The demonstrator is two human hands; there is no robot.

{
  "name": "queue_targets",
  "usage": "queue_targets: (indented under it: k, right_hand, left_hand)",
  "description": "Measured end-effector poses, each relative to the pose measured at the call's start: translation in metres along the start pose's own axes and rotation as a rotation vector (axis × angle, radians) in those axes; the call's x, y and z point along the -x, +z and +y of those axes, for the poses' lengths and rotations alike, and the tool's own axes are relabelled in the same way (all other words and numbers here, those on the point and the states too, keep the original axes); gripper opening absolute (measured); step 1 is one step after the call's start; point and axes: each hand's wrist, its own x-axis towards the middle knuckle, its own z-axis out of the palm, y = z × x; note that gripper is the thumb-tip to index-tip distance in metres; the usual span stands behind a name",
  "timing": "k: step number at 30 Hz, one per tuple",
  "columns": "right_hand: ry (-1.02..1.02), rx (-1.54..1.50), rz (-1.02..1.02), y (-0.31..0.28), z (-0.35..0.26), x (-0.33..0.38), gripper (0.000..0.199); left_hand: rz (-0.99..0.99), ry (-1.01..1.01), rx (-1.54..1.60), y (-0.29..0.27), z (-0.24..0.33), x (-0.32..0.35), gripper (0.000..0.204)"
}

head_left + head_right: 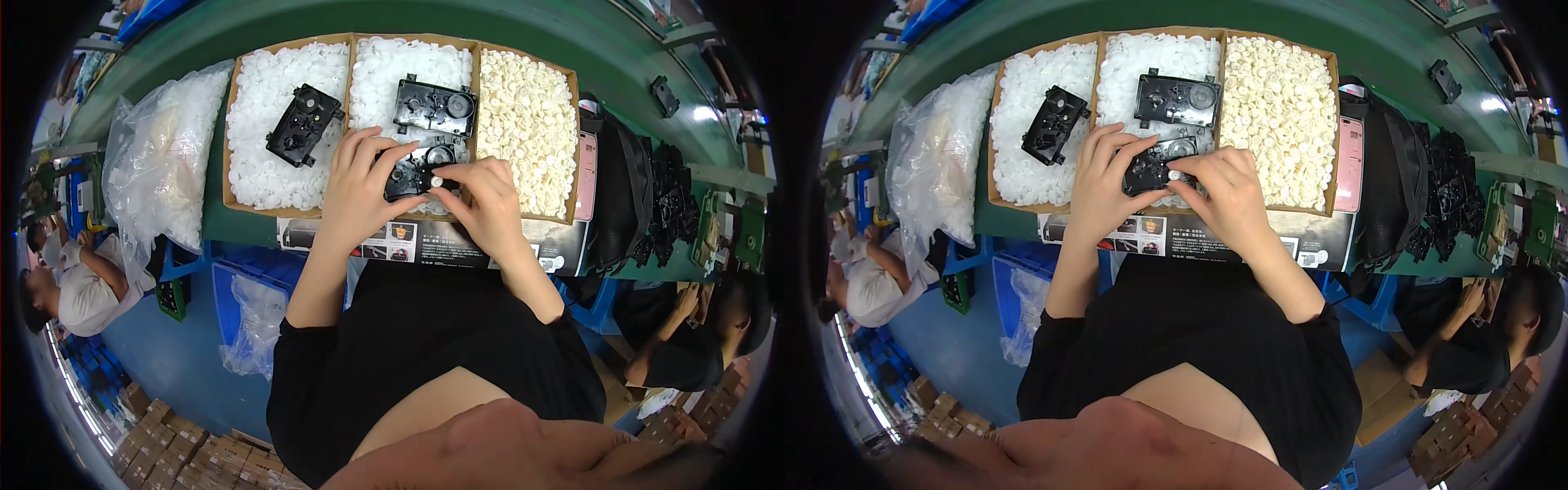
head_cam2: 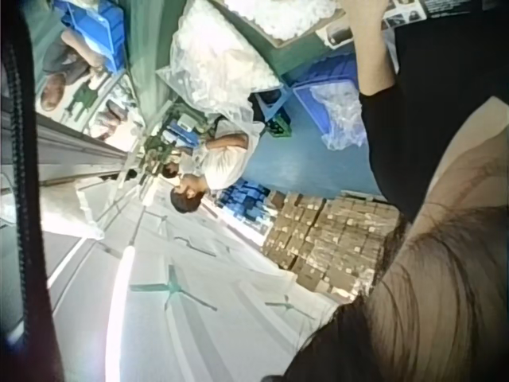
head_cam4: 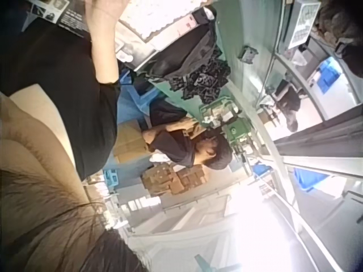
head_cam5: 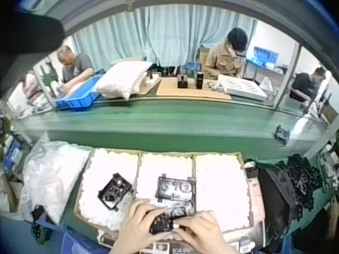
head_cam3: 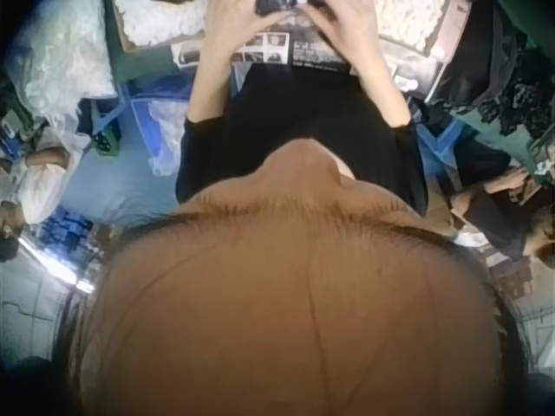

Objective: The person assembles mechanical components by picking up plastic gears from boxes and inserting them into black plastic bases by hand, then places the assembled units onto the conveyor belt.

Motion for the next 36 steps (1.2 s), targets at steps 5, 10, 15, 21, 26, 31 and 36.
queue_targets:
  k: [5,10,15,21,26,31,36]
  right_hand:
    - [0.026,-0.052,0.088,-0.003,0.005,0.004,0.024]
    - [0.096,-0.245,0.132,-0.013,0.005,0.009,0.019]
    - [0.192,-0.341,0.302,-0.045,0.008,0.013,0.012]
    - [0.358,-0.005,0.905,-0.157,0.059,0.044,0.013]
    - [0.527,0.266,1.237,-0.279,0.157,0.120,0.015]
    - [0.736,0.552,1.175,-0.323,0.230,0.157,0.010]
    - [0.773,0.558,1.137,-0.298,0.203,0.136,0.011]
  left_hand:
    - [0.011,0.009,0.042,-0.003,0.003,-0.001,0.073]
    - [0.078,0.063,0.209,-0.002,0.020,-0.006,0.076]
    - [0.079,0.152,0.270,-0.001,0.042,-0.028,0.076]
    - [0.111,0.146,0.139,-0.009,0.019,-0.044,0.070]
    - [-0.001,0.035,-0.044,-0.001,0.014,-0.049,0.071]
    - [-0.077,0.005,-0.297,0.020,0.006,-0.056,0.075]
    - [-0.044,-0.004,-0.226,0.010,0.004,-0.050,0.072]
